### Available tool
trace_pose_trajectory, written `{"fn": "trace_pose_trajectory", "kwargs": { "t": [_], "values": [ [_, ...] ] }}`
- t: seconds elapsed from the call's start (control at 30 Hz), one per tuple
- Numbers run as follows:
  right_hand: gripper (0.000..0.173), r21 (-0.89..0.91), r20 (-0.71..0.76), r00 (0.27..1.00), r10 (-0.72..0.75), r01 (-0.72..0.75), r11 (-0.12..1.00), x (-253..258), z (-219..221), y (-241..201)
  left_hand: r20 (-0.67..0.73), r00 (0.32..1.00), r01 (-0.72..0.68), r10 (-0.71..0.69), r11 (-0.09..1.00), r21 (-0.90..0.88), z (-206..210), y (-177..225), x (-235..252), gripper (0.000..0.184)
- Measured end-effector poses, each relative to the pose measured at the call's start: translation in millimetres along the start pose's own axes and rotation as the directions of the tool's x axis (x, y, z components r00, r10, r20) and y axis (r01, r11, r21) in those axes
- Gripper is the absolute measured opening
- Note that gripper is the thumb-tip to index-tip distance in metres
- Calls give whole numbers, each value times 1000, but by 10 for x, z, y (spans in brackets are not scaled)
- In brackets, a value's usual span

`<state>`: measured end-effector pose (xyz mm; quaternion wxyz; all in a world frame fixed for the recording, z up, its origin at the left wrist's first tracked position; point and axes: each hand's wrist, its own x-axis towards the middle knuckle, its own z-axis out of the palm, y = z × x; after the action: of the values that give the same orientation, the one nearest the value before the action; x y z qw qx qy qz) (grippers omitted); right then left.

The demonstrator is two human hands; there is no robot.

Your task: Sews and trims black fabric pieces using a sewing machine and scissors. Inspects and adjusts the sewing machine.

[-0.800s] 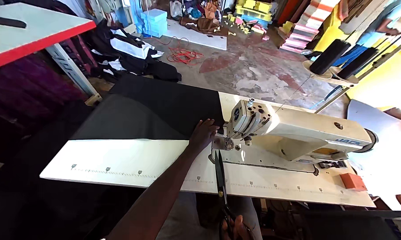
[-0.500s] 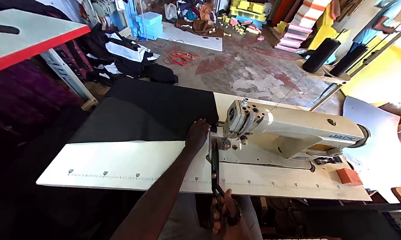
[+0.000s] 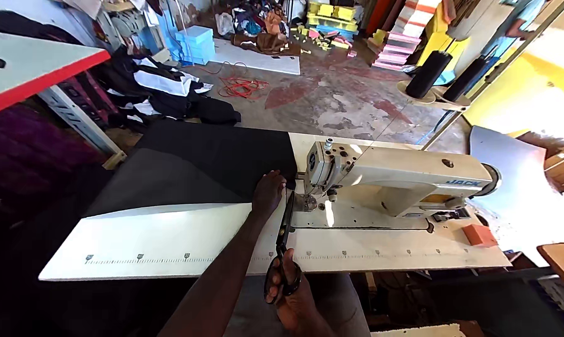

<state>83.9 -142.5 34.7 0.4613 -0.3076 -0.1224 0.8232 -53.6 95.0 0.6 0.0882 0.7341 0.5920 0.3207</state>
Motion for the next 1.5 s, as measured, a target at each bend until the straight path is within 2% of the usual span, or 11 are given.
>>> {"fn": "trace_pose_trajectory", "kwargs": {
  "t": [0.23, 0.4, 0.63, 0.8, 0.87, 0.97, 1.13, 1.23, 1.33, 1.43, 1.5],
  "values": [
    [39, -310, 58, 985, 163, -137, 941, -507, -239, -155, -7, 997, 69, -73, 967, -245, -164, -83, -68, 29],
    [38, -768, -25, 982, 189, -140, 625, -1153, -744, -896, 29, 961, 238, -277, 766, -598, -715, 11, -543, 33],
    [43, -931, -361, 895, -263, -332, 150, -1495, -1255, -1951, -4, 921, 276, -390, 660, -699, -1105, -316, -1288, 23],
    [32, -869, -231, 819, -525, -417, -268, -969, -1463, -2327, 51, 866, 369, -498, 566, -738, -1197, -73, -1607, 22],
    [43, -879, -141, 815, -562, -364, -307, -863, -1447, -2297, 62, 878, 390, -474, 635, -667, -1170, -4, -1739, 25],
    [46, -939, 175, 836, -521, -18, -344, -711, -1272, -2076, 143, 899, 428, -415, 761, -487, -1159, 111, -1985, 32],
    [34, -779, 627, 755, -193, 607, -156, -10, -3, -972, 198, 958, 259, -210, 928, -267, -1185, 534, -2387, 34],
    [42, -680, 707, 702, -84, 643, -352, 719, 352, -540, 258, 962, 165, -87, 940, -298, -1274, 589, -2428, 33],
    [65, -613, 648, 762, -27, 500, -611, 1199, 283, -291, 305, 939, 270, -159, 890, -368, -1686, 336, -2113, 37],
    [77, -525, 635, 771, -38, 395, -754, 1284, 47, -119, 17, 912, 405, -410, 892, -201, -2165, -621, -1644, 44],
    [75, -516, 675, 735, -71, 400, -758, 1273, -32, -90, -175, 797, 587, -577, 810, 3, -2493, -1519, -1346, 59]
  ]
}}
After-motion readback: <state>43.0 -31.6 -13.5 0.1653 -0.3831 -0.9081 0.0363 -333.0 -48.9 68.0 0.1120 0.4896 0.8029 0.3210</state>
